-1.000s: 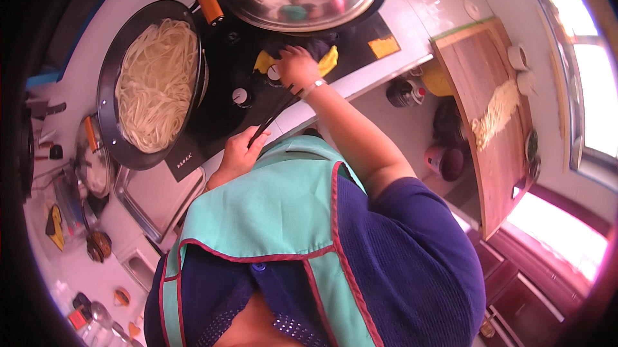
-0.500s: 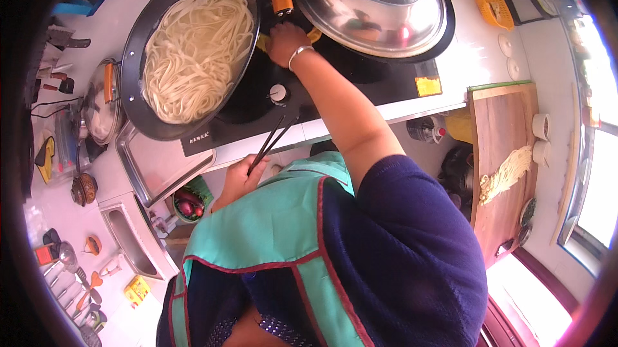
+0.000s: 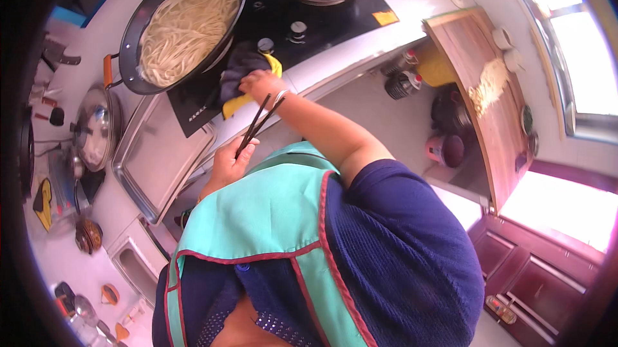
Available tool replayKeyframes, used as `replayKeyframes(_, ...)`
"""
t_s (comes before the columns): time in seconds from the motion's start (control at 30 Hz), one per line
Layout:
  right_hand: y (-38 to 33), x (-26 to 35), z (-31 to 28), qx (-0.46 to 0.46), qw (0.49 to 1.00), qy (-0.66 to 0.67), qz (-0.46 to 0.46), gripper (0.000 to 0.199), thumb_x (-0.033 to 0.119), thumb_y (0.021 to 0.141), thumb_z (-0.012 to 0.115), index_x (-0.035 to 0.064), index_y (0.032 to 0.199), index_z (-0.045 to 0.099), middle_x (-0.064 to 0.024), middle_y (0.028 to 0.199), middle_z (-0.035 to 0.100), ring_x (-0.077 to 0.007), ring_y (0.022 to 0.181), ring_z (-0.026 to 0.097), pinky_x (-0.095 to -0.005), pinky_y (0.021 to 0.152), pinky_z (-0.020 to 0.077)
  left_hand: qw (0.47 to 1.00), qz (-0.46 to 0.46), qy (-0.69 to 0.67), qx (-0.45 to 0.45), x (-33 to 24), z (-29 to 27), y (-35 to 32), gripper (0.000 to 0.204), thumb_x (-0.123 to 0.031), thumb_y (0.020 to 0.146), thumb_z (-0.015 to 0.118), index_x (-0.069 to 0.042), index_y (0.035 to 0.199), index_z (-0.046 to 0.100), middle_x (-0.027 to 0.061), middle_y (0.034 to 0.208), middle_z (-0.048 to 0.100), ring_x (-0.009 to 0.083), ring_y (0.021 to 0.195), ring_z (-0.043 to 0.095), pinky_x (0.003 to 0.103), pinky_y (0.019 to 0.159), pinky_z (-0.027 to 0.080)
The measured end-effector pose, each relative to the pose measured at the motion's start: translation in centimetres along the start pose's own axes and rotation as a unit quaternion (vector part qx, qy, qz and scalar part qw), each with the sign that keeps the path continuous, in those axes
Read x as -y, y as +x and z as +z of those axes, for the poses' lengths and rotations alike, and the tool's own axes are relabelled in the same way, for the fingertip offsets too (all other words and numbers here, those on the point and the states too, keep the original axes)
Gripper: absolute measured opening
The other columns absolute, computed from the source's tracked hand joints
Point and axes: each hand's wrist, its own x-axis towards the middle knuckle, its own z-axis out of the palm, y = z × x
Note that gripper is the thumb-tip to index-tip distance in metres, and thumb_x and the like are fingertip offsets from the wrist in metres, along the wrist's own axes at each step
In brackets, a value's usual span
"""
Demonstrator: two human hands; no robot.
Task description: The person wipes a metal tray and a stove with a cloth, stirs boiling noodles in a pan using chopsticks, and covers pans with lids. They use a strainer and chopsticks to remove cooked noodles onto a tray, add raw noodles to the boiling water, and wipe a wooden table surface.
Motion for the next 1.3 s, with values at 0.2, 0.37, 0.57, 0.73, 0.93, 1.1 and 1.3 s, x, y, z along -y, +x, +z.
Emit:
replayKeyframes(0.2, -5.1, -4.9, -3.8, 0.017, 0.985, -0.086, 0.148, 0.038, 0.006, 0.078, 0.057, 0.018, 0.114, 0.061, 0.0028, 0.117, 0.059, -0.019, 0.107, 0.053, -0.0294, 0.093, 0.043, 0.999, -0.029, -0.041, -0.011, 0.5, 2.0, -2.0, 0.017, -0.02, 0.091, 0.056, -0.006, 0.097, 0.063, 0.0012, 0.056, 0.047, 0.0086, 0.051, 0.043, 0.026, 0.048, 0.035)
replayKeyframes(0.37, -9.8, -10.8, -5.3, -0.054, 0.966, -0.047, 0.248, 0.036, 0.004, 0.078, 0.056, 0.0166, 0.11, 0.064, 0.0021, 0.114, 0.061, -0.0208, 0.105, 0.055, -0.0301, 0.092, 0.0441, 0.997, -0.058, -0.048, -0.031, -0.9, 4.8, -0.8, 0.017, -0.021, 0.091, 0.056, -0.006, 0.097, 0.063, -0.0024, 0.057, 0.047, 0.0069, 0.052, 0.043, 0.025, 0.048, 0.035)
replayKeyframes(0.57, -17.9, -19.4, -7.6, -0.25, 0.79, 0.268, 0.491, 0.032, 0.002, 0.075, 0.058, 0.0073, 0.104, 0.067, -0.0107, 0.095, 0.068, -0.0245, 0.084, 0.066, -0.0321, 0.078, 0.0498, 0.996, -0.078, -0.034, 0.019, -3.2, 12.7, 4.0, 0.018, -0.021, 0.092, 0.055, -0.005, 0.096, 0.062, -0.0019, 0.059, 0.049, 0.0065, 0.053, 0.045, 0.025, 0.049, 0.038)
replayKeyframes(0.73, -21.5, -27.7, -9.7, -0.369, 0.629, 0.507, 0.46, 0.041, 0.004, 0.076, 0.061, -0.0017, 0.117, 0.058, -0.0131, 0.103, 0.066, -0.0174, 0.09, 0.063, -0.0278, 0.08, 0.0483, 0.994, -0.076, -0.055, 0.061, -6.3, 20.3, 9.9, 0.018, -0.021, 0.092, 0.055, -0.006, 0.096, 0.063, -0.0022, 0.059, 0.049, 0.0064, 0.053, 0.045, 0.025, 0.049, 0.037)
replayKeyframes(0.93, -19.8, -32.8, -17.2, -0.377, 0.721, 0.385, 0.436, 0.056, 0.016, 0.077, 0.065, -0.0024, 0.126, 0.048, -0.0188, 0.115, 0.06, -0.0267, 0.104, 0.059, -0.0314, 0.092, 0.0439, 0.991, -0.081, -0.039, 0.095, -9.9, 24.0, 14.0, 0.02, -0.023, 0.093, 0.054, -0.005, 0.096, 0.063, -0.0026, 0.059, 0.049, 0.006, 0.054, 0.045, 0.024, 0.05, 0.036)
replayKeyframes(1.1, -23.5, -31.5, -18.4, -0.265, 0.832, 0.29, 0.392, 0.037, 0.024, 0.078, 0.065, 0.0038, 0.109, 0.061, -0.016, 0.106, 0.063, -0.0299, 0.097, 0.061, -0.0366, 0.089, 0.0463, 0.982, -0.081, -0.102, 0.136, -9.8, 25.5, 18.1, 0.022, -0.023, 0.094, 0.051, -0.004, 0.095, 0.062, -0.0034, 0.059, 0.048, 0.0048, 0.053, 0.042, 0.022, 0.049, 0.034)
replayKeyframes(1.3, -31.6, -21.1, -16.4, -0.046, 0.745, 0.598, 0.293, 0.036, 0.023, 0.089, 0.058, 0.0029, 0.118, 0.056, -0.0078, 0.1, 0.064, -0.0177, 0.084, 0.063, -0.0313, 0.077, 0.0507, 0.915, -0.114, -0.356, 0.153, -12.2, 29.3, 25.9, 0.023, -0.029, 0.097, 0.046, -0.009, 0.09, 0.056, -0.0002, 0.07, 0.056, 0.0078, 0.06, 0.051, 0.022, 0.056, 0.04)
